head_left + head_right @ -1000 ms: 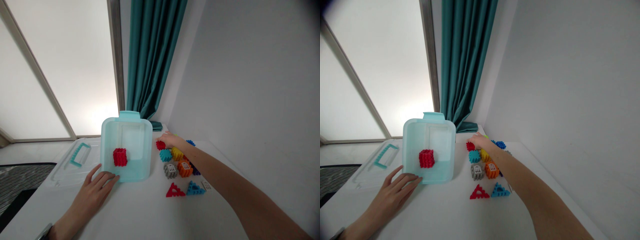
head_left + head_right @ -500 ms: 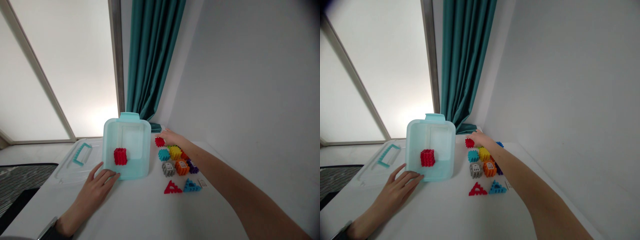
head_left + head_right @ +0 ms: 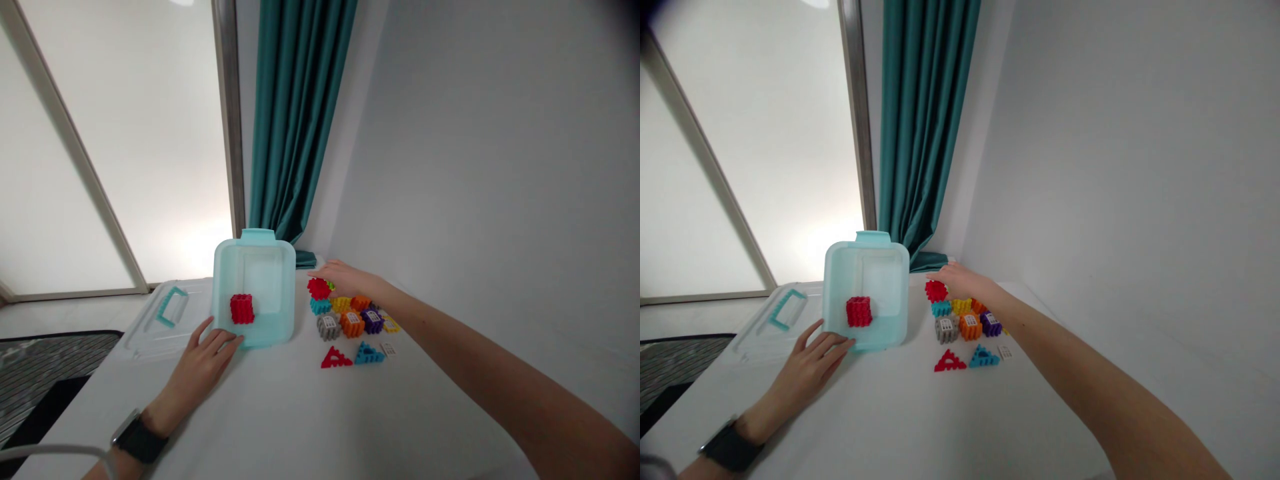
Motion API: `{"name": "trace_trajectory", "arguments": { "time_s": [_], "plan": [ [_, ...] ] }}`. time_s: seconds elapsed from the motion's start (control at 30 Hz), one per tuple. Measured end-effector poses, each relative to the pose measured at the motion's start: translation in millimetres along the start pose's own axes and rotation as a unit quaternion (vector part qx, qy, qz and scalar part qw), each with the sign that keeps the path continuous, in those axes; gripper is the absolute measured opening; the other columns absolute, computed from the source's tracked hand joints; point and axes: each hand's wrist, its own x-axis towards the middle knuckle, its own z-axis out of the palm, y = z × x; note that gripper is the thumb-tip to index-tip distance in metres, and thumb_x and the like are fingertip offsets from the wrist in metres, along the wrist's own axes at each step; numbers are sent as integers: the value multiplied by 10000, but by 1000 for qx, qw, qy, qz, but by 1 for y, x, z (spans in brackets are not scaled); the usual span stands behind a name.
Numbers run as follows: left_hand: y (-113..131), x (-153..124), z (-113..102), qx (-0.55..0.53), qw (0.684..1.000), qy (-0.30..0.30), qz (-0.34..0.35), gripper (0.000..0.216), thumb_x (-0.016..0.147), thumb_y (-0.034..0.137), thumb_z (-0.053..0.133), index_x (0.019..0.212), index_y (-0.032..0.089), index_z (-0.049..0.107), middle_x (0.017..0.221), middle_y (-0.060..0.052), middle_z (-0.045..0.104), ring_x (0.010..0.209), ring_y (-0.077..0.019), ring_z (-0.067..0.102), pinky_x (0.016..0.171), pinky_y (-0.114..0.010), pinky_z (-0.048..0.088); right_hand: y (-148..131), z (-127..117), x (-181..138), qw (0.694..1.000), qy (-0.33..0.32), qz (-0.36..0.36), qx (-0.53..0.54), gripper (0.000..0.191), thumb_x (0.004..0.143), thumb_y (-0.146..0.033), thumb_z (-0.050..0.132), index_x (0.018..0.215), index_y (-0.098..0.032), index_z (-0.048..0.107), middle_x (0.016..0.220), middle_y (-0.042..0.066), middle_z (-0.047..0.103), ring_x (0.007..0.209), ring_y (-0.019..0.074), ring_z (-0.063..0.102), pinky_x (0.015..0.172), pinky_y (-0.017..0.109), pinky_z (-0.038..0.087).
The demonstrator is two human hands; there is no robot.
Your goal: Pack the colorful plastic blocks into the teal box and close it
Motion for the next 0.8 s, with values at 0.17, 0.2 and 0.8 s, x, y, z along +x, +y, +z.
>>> {"name": "trace_trajectory", "arguments": {
  "time_s": [0.17, 0.2, 0.8],
  "plan": [
    [5, 0, -2, 4, 1000, -2, 1, 243, 989, 119, 466, 1095, 208, 667, 945, -31, 710, 878, -171, 652, 1150, -512, 293, -30, -29, -19, 998, 7, -36, 42, 643, 755, -269, 764, 1371, -234, 585, 1161, 97, 710, 1127, 308, 619, 1010, 415, 422],
    [6, 0, -2, 5, 1000, -2, 0, 245, 986, 114, 468, 1092, 207, 668, 946, -33, 710, 885, -174, 651, 1151, -515, 290, -36, -34, -21, 998, 4, -44, 49, 657, 754, -274, 767, 1381, -237, 575, 1161, 94, 706, 1121, 304, 620, 998, 406, 431],
    [5, -3, 3, 20, 1000, -17, -2, 250, 947, 95, 498, 1082, 217, 669, 947, -31, 686, 870, -173, 628, 1171, -516, 280, -140, -37, 80, 997, 28, -67, -39, 616, 797, -247, 740, 1374, -210, 528, 1198, 133, 694, 1086, 300, 661, 859, 342, 474]
  ]
}}
